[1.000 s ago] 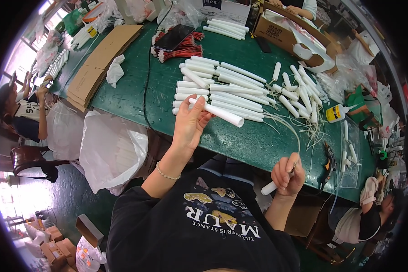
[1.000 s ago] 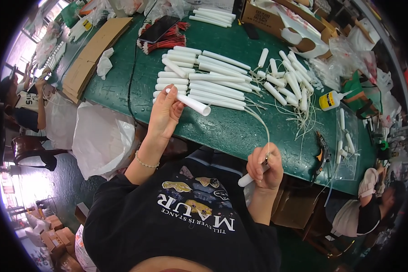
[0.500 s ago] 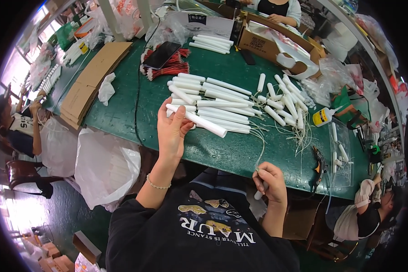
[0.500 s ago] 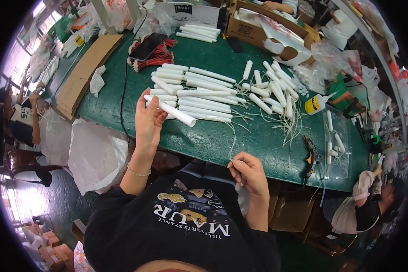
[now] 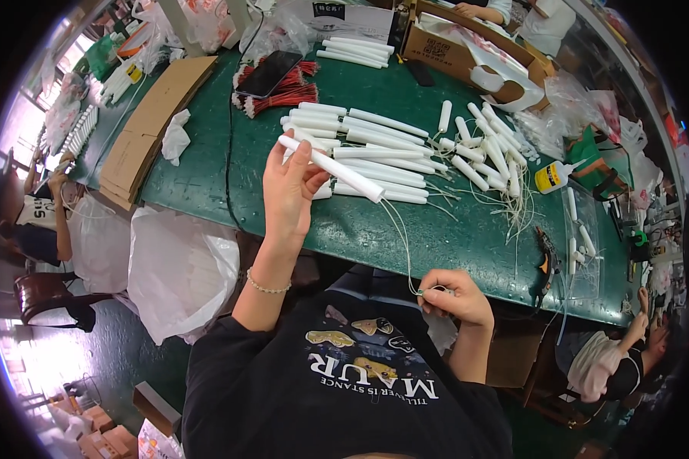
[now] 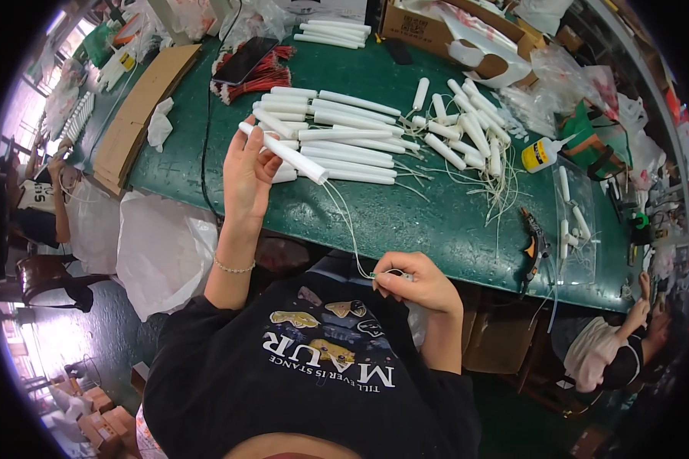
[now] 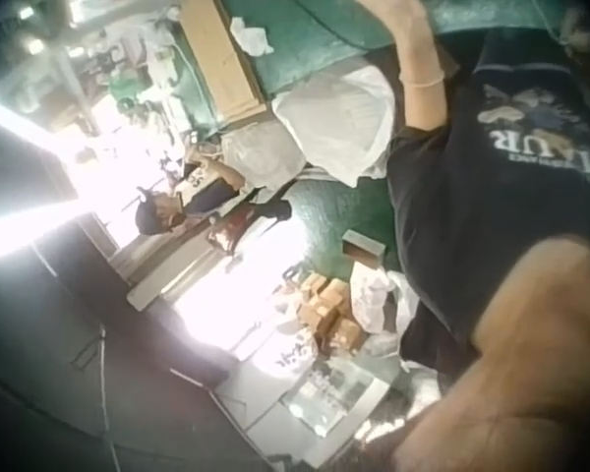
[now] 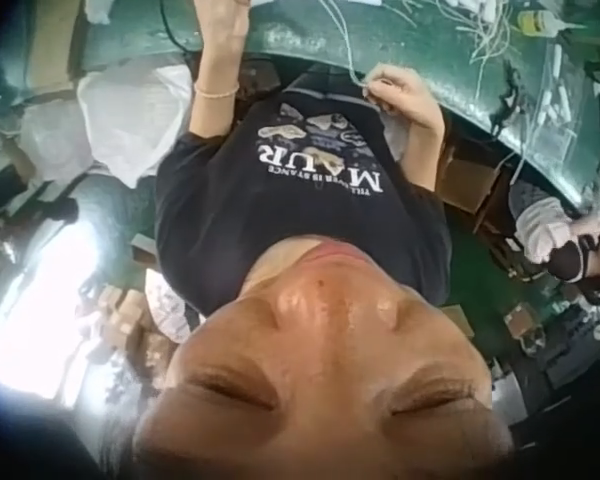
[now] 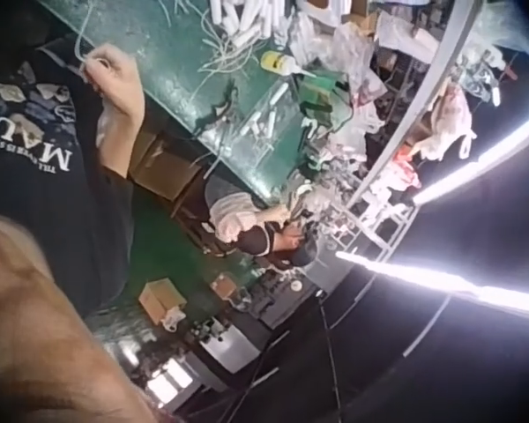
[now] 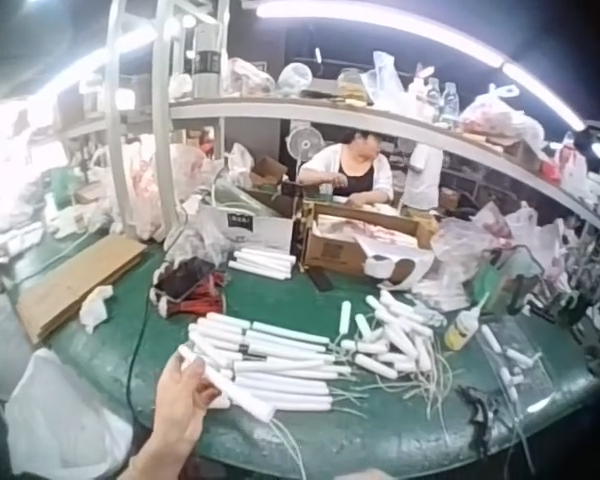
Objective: Threading wires and components through white plastic tubes on a factory assembly line.
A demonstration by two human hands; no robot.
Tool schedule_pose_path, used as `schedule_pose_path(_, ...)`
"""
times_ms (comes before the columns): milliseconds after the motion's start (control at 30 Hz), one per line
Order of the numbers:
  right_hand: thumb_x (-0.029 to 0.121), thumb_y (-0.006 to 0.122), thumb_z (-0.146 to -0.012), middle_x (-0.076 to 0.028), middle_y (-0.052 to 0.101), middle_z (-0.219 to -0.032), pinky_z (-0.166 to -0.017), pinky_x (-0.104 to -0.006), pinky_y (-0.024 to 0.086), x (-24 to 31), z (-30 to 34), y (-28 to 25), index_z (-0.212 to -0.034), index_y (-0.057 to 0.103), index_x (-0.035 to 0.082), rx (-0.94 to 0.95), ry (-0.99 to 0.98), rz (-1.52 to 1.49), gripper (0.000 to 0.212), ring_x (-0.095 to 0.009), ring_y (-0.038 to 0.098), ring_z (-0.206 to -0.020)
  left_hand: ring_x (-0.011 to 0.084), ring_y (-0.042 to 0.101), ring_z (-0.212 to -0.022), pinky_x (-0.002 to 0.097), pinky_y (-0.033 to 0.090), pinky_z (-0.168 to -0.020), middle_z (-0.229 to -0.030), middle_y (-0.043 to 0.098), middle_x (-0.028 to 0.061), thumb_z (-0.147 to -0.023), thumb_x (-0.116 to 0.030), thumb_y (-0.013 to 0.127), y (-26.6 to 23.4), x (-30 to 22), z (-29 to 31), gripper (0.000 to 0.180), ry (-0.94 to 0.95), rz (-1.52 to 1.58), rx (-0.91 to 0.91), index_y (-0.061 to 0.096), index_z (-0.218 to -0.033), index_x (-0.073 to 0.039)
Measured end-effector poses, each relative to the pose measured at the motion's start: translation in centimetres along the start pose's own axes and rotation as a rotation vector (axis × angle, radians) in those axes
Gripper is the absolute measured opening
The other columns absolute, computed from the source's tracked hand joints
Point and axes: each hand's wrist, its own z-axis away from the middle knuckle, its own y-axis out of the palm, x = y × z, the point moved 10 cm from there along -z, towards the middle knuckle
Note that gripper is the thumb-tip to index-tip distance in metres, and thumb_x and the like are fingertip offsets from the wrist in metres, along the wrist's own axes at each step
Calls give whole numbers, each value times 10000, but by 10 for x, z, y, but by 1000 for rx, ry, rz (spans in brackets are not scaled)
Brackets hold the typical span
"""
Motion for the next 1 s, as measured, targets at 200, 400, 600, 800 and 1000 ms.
schedule_pose_path(200,165,577,-864,-46,580,-662,-412,-184,332,-12,-9,-13,-797,573,28,-108,-12,-297,152,-54,467,-492,121,614,-782,237,530,-689,-977,616,90,-917,-240,587,1,7,1,486,-68,11,20,392,-1301,-12)
schedule_pose_path(400,243,557,-869,-71,493,-576,-346,-206,275,-12,-25,-22,-787,519,4,-206,-97,-450,255,-89,383,-389,170,635,-848,274,541,-733,-997,614,109,-939,-217,545,11,4,2,422,-76,57,8,420,-1284,-8)
schedule_pose_path(600,210,539,-897,-37,516,-611,-375,-185,280,-13,-36,-4,-787,555,26,-102,-40,-438,215,-64,415,-441,202,629,-931,300,526,-795,-1067,592,122,-955,-212,486,29,-1,6,397,-55,100,52,431,-1300,-24)
schedule_pose_path(800,213,529,-885,-61,500,-577,-364,-203,281,-11,-38,-1,-772,523,18,-120,-58,-430,226,-75,381,-397,220,616,-925,341,505,-828,-1077,573,129,-976,-180,366,43,-2,10,368,-21,178,71,369,-1313,-33)
schedule_pose_path(1000,251,540,-878,-56,490,-567,-366,-206,280,-11,-39,6,-763,523,20,-86,-58,-472,259,-77,376,-394,176,571,-805,333,479,-773,-966,546,83,-975,-177,347,49,-3,13,366,0,388,-2,366,-1313,-39)
